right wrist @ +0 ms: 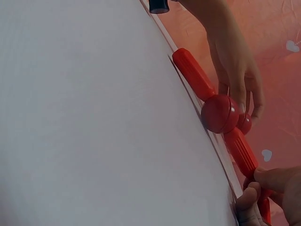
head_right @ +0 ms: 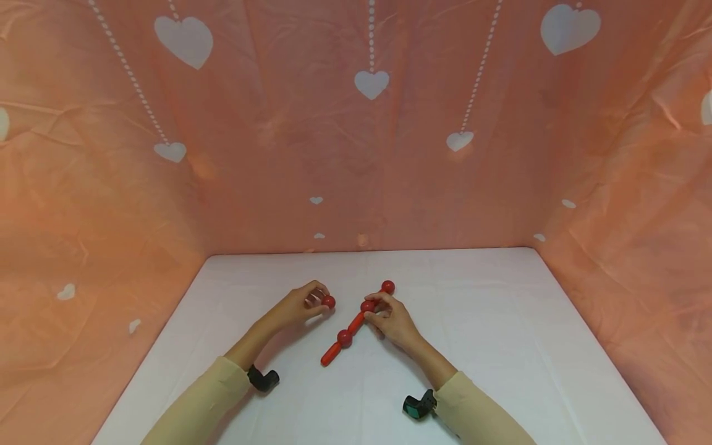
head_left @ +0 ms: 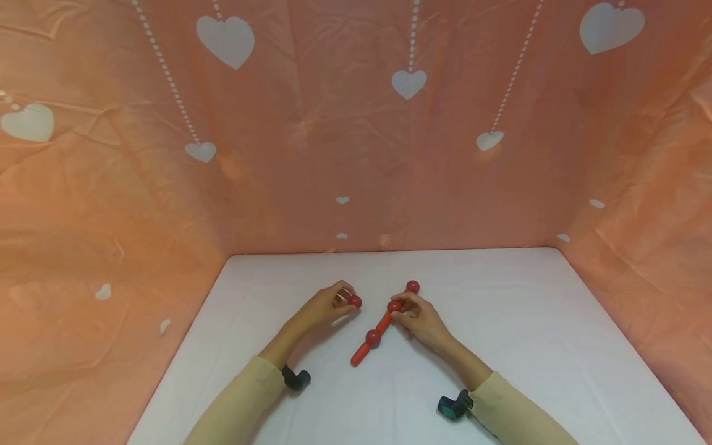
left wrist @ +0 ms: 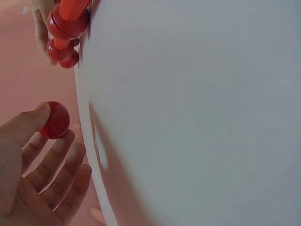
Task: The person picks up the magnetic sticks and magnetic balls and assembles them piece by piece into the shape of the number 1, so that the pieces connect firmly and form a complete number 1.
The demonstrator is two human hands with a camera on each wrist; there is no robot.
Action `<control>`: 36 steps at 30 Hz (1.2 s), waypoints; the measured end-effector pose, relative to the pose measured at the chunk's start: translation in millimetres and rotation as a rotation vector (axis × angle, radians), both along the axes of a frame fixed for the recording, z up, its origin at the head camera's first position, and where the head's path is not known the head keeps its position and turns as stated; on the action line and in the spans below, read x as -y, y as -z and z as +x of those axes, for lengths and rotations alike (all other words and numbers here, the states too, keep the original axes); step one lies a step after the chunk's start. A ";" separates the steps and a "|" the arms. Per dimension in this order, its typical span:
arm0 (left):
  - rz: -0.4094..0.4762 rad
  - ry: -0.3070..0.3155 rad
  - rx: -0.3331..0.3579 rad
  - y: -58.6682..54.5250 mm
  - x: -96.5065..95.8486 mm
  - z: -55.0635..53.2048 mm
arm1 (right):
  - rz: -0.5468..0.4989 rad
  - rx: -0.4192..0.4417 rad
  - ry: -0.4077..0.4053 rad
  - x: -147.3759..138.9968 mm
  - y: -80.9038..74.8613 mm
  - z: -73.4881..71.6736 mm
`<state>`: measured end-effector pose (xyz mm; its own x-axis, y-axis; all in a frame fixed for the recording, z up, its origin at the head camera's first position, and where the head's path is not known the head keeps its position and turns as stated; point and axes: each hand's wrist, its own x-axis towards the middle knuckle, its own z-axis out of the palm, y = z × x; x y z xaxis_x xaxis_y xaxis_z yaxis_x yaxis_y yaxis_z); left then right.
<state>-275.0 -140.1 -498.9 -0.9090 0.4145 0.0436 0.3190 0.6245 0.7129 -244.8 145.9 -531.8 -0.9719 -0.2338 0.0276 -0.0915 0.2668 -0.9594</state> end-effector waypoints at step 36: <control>-0.045 0.056 -0.057 -6.1 31.5 41.1 | 0.237 -0.141 0.066 5.9 -4.2 1.6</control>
